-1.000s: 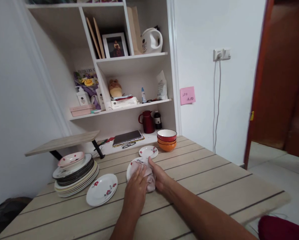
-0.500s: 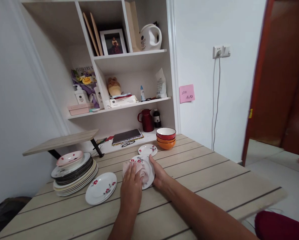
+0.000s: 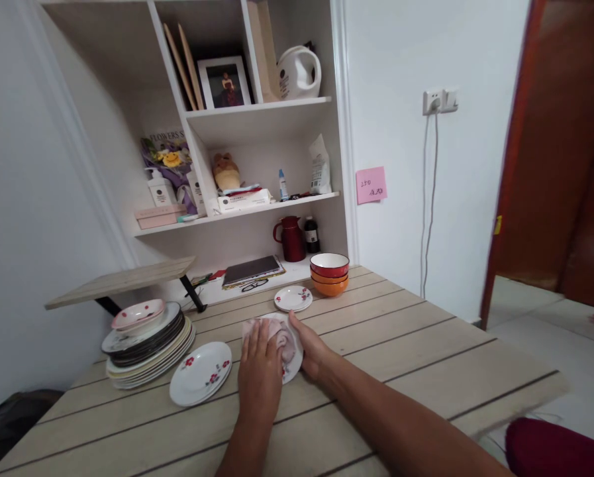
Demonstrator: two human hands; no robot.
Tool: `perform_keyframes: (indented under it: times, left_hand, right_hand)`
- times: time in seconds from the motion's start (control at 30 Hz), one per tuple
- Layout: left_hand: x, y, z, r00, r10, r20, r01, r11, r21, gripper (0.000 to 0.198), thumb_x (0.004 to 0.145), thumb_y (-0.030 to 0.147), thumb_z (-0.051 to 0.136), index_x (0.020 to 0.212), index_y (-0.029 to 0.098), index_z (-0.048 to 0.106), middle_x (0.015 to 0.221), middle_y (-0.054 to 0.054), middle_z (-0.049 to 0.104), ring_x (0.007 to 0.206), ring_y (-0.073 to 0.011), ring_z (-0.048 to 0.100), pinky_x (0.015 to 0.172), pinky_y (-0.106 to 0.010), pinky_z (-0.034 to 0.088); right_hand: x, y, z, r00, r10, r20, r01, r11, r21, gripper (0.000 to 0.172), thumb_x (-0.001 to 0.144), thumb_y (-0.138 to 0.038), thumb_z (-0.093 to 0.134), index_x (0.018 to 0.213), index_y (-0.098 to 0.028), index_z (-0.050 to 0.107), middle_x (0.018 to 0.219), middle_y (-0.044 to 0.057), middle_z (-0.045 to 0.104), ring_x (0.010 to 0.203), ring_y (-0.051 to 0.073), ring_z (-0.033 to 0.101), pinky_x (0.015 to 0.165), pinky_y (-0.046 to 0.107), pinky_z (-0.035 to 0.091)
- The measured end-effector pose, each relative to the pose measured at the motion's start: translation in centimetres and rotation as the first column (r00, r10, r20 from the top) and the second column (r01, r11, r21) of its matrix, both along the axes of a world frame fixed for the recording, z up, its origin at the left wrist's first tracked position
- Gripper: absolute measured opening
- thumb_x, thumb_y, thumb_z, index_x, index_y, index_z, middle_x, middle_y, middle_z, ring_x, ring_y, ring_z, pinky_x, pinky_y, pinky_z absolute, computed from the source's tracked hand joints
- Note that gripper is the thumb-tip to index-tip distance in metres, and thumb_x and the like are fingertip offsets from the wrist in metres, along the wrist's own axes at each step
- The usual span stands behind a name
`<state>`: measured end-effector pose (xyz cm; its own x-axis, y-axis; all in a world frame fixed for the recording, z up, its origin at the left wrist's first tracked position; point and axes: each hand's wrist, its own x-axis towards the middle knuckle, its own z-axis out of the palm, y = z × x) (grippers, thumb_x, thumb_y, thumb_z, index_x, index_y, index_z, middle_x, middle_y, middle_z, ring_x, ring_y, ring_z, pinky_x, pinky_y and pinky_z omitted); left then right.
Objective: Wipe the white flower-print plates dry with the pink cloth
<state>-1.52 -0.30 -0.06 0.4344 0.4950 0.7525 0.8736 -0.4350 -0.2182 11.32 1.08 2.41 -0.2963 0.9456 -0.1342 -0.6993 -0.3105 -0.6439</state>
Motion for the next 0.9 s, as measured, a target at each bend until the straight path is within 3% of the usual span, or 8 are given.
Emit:
perform_keyframes:
  times: [0.2, 0.4, 0.63, 0.9]
  left_hand:
    - [0.1, -0.4, -0.6, 0.996, -0.090, -0.029, 0.088, 0.994, -0.064, 0.028, 0.089, 0.015, 0.048, 0.111, 0.015, 0.064, 0.139, -0.012, 0.054, 0.130, -0.0292, 0.048, 0.099, -0.043, 0.051]
    - [0.6, -0.9, -0.2, 0.970, -0.242, -0.030, 0.237, 0.965, -0.114, 0.025, 0.090, 0.017, 0.046, 0.108, 0.018, 0.064, 0.142, -0.007, 0.052, 0.133, -0.0251, 0.045, 0.103, -0.042, 0.048]
    - [0.1, -0.6, -0.1, 0.996, -0.068, 0.065, 0.073, 0.994, -0.080, 0.032, 0.090, 0.020, 0.048, 0.119, 0.017, 0.060, 0.139, -0.012, 0.053, 0.132, -0.0278, 0.045, 0.102, -0.048, 0.048]
    - [1.1, -1.6, -0.6, 0.984, -0.178, 0.001, 0.176, 0.970, -0.170, 0.029, 0.088, 0.016, 0.048, 0.112, 0.018, 0.064, 0.140, -0.010, 0.053, 0.131, -0.0260, 0.047, 0.101, -0.043, 0.050]
  right_hand:
    - [1.0, 0.5, -0.2, 0.998, 0.013, -0.062, -0.014, 1.000, -0.013, 0.063, 0.092, -0.063, 0.034, 0.102, -0.010, 0.066, 0.087, 0.012, 0.075, 0.078, 0.022, 0.070, 0.083, 0.035, 0.051]
    - [1.2, 0.5, -0.8, 0.996, 0.079, 0.033, -0.078, 0.996, -0.044, 0.069, 0.085, -0.071, 0.038, 0.104, -0.011, 0.065, 0.086, 0.012, 0.074, 0.077, 0.024, 0.070, 0.079, 0.038, 0.052]
    - [0.4, 0.0, -0.1, 1.000, 0.015, -0.016, -0.015, 1.000, 0.005, 0.058, 0.093, -0.058, 0.039, 0.109, -0.009, 0.064, 0.092, 0.012, 0.074, 0.083, 0.020, 0.070, 0.085, 0.033, 0.051]
    - [1.8, 0.7, -0.6, 0.996, 0.035, -0.084, -0.038, 0.999, -0.037, 0.066, 0.091, -0.064, 0.034, 0.109, -0.009, 0.064, 0.095, 0.015, 0.074, 0.088, 0.024, 0.070, 0.094, 0.039, 0.047]
